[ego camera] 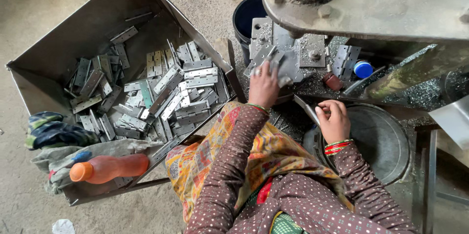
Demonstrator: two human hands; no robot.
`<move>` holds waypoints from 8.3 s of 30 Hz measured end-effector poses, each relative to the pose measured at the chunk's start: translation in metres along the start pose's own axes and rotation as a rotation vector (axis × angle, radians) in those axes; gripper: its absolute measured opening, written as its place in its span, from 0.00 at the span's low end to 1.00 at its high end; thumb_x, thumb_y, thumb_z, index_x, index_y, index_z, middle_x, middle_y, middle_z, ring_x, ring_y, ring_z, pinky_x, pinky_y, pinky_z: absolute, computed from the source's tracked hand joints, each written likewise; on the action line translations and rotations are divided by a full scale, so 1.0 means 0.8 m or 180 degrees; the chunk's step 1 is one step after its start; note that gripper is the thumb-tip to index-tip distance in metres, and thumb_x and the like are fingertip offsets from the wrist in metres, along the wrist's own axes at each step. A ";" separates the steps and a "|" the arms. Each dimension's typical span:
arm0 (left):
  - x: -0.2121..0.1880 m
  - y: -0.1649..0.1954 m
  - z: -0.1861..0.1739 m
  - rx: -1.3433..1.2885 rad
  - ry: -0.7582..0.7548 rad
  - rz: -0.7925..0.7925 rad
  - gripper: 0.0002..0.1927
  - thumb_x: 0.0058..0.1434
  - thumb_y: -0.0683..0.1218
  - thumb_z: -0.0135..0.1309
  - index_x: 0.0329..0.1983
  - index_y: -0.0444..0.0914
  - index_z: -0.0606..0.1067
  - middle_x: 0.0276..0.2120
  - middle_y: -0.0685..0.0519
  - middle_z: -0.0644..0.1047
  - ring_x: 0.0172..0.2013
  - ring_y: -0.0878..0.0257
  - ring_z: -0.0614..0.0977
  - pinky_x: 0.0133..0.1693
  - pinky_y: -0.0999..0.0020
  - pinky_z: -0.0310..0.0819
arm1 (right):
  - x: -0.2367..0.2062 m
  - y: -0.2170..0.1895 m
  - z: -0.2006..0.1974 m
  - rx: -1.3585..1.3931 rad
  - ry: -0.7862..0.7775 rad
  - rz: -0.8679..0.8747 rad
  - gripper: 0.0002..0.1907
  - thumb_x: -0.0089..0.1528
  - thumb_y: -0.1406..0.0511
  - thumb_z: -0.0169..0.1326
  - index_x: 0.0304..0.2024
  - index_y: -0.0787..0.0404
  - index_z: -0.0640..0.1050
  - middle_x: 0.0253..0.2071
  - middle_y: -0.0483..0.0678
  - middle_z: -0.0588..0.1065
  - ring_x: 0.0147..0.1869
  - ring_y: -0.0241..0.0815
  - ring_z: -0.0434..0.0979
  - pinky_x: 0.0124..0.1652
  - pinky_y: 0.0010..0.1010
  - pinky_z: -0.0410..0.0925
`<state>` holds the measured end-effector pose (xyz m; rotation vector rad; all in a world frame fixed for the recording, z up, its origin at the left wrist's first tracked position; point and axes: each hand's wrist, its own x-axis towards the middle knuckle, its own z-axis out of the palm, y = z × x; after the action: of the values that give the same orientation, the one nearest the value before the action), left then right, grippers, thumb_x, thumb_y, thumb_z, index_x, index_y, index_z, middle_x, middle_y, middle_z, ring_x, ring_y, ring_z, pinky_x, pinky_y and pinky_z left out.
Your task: The person repeatedly picks small metal pieces from a bin, places them into a press machine, and operates the lever to process them. Processed pieces are returned to the bin. The person uses a metal rod to stir the bin contents at one point.
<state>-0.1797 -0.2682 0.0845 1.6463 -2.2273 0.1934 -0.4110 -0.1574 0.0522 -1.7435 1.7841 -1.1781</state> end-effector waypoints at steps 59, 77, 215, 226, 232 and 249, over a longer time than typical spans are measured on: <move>0.039 0.019 0.058 -0.0097 -0.0331 -0.0252 0.14 0.65 0.44 0.44 0.44 0.35 0.80 0.59 0.43 0.74 0.65 0.47 0.71 0.65 0.45 0.62 | 0.003 0.121 0.050 -0.1929 -0.2292 0.0762 0.32 0.57 0.44 0.59 0.43 0.66 0.73 0.35 0.65 0.79 0.41 0.67 0.81 0.42 0.53 0.74; 0.049 0.013 0.043 -0.0241 -0.0499 -0.0214 0.16 0.65 0.44 0.44 0.48 0.35 0.80 0.63 0.46 0.73 0.67 0.49 0.69 0.67 0.43 0.56 | -0.017 0.124 0.059 -0.1430 -0.2055 0.0647 0.30 0.56 0.46 0.61 0.42 0.65 0.73 0.33 0.65 0.79 0.39 0.68 0.80 0.40 0.54 0.73; -0.027 0.029 0.031 -0.0203 0.0285 -0.0150 0.15 0.63 0.43 0.46 0.48 0.33 0.78 0.54 0.43 0.78 0.61 0.49 0.77 0.65 0.53 0.64 | -0.071 0.142 0.088 -0.1520 -0.1597 0.0615 0.25 0.62 0.49 0.54 0.46 0.64 0.73 0.37 0.67 0.78 0.42 0.70 0.79 0.42 0.57 0.71; 0.005 0.034 0.072 0.0480 0.0072 -0.0117 0.17 0.66 0.44 0.45 0.51 0.31 0.78 0.55 0.39 0.78 0.61 0.47 0.76 0.66 0.53 0.65 | -0.006 0.125 0.057 -0.1795 -0.2108 0.0692 0.29 0.58 0.46 0.60 0.41 0.65 0.75 0.33 0.64 0.79 0.39 0.67 0.80 0.41 0.54 0.73; 0.009 0.024 0.071 0.0033 -0.0031 -0.0205 0.18 0.65 0.43 0.44 0.52 0.30 0.77 0.53 0.41 0.78 0.60 0.47 0.76 0.62 0.51 0.65 | -0.072 0.142 0.087 -0.1917 -0.1523 0.0419 0.24 0.63 0.49 0.55 0.44 0.64 0.75 0.36 0.65 0.79 0.41 0.69 0.80 0.42 0.56 0.71; 0.046 0.015 0.068 -0.0057 -0.0037 -0.0171 0.18 0.63 0.43 0.44 0.51 0.31 0.77 0.59 0.41 0.75 0.65 0.49 0.73 0.66 0.53 0.61 | -0.043 0.132 0.071 -0.1836 -0.1847 0.0779 0.26 0.62 0.48 0.56 0.45 0.64 0.74 0.33 0.63 0.79 0.39 0.66 0.80 0.40 0.54 0.73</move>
<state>-0.2115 -0.3152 0.0488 1.6996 -2.1842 0.1496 -0.4284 -0.1548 -0.0713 -1.8193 1.9698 -0.0189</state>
